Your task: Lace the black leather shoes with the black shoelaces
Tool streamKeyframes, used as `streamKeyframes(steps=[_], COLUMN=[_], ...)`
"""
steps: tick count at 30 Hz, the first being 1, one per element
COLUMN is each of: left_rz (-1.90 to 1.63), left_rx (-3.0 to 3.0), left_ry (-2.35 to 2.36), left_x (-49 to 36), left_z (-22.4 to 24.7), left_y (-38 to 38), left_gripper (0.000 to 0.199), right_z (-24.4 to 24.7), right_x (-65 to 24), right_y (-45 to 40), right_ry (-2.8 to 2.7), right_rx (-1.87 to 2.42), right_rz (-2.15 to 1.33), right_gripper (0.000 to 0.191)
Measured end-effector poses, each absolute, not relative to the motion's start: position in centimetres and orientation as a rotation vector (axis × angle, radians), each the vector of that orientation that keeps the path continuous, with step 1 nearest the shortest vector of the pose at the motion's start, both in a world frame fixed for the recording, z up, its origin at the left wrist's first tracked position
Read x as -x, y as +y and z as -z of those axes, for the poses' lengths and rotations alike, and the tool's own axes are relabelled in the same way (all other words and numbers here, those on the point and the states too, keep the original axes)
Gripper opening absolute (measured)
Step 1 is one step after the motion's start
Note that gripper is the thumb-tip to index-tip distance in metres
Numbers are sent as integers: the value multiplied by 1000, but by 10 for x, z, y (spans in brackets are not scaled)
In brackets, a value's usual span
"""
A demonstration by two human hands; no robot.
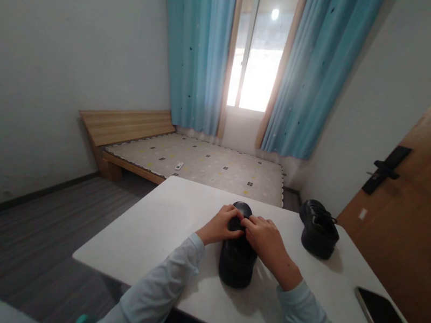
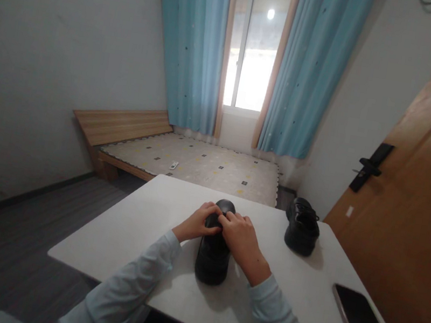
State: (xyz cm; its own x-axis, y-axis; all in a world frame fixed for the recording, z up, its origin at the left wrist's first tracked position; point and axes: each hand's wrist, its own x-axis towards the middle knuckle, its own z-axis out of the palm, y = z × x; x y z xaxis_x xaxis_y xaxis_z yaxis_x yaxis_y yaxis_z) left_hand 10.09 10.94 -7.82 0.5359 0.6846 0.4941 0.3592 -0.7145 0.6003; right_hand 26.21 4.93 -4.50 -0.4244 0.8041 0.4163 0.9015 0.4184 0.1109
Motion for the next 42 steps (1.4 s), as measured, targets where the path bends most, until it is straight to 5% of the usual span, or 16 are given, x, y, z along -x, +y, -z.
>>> streamKeyframes(steps=[7,29,42], left_rz=[-1009,-996,-993], left_rx=[-2348,-2310,-2312], left_ry=[842,801,800], left_x=[-101,-98,-97], left_z=[80,76,73], left_y=[111,108,106], left_gripper=[29,28,27], right_z=[35,53,60], right_x=[-251,-282,-286], right_y=[52,70,74], right_ry=[-2425,-2019,-1945], right_rx=[1528,1218,1193], right_rz=[487,-422,-665], right_gripper=[22,8,11])
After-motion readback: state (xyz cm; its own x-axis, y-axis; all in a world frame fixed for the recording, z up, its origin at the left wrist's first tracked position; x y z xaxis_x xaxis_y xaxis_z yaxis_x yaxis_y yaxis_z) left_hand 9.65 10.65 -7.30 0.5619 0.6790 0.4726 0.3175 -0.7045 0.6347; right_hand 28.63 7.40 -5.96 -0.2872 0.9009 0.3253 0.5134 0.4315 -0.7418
